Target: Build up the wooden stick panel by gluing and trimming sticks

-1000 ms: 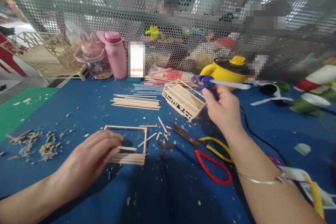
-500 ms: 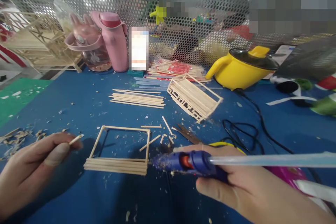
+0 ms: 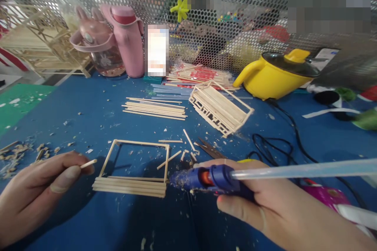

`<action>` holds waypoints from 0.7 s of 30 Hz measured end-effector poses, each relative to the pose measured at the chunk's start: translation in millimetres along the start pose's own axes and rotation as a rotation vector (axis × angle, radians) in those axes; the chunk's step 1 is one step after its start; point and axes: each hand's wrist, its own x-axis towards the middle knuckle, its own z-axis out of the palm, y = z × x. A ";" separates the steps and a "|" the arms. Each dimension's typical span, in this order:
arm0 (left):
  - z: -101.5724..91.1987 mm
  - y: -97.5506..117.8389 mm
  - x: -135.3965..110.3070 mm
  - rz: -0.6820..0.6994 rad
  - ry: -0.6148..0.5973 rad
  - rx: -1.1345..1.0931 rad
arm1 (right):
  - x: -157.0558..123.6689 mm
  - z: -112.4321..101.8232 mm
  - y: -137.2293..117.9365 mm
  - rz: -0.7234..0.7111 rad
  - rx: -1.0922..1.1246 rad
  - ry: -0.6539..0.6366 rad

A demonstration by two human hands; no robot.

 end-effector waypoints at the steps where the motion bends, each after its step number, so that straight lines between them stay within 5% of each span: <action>1: -0.3 -1.2 0.1 0.008 -0.002 0.014 | 1.2 -0.2 -0.8 0.003 0.018 -0.015; 7: -1.5 -3.8 1.2 0.093 -0.030 0.067 | 0.4 -0.1 0.0 0.007 -0.021 0.008; 21: 2.0 11.4 2.8 -0.135 -0.005 -0.068 | 4.5 -4.8 -2.0 0.025 0.080 -0.057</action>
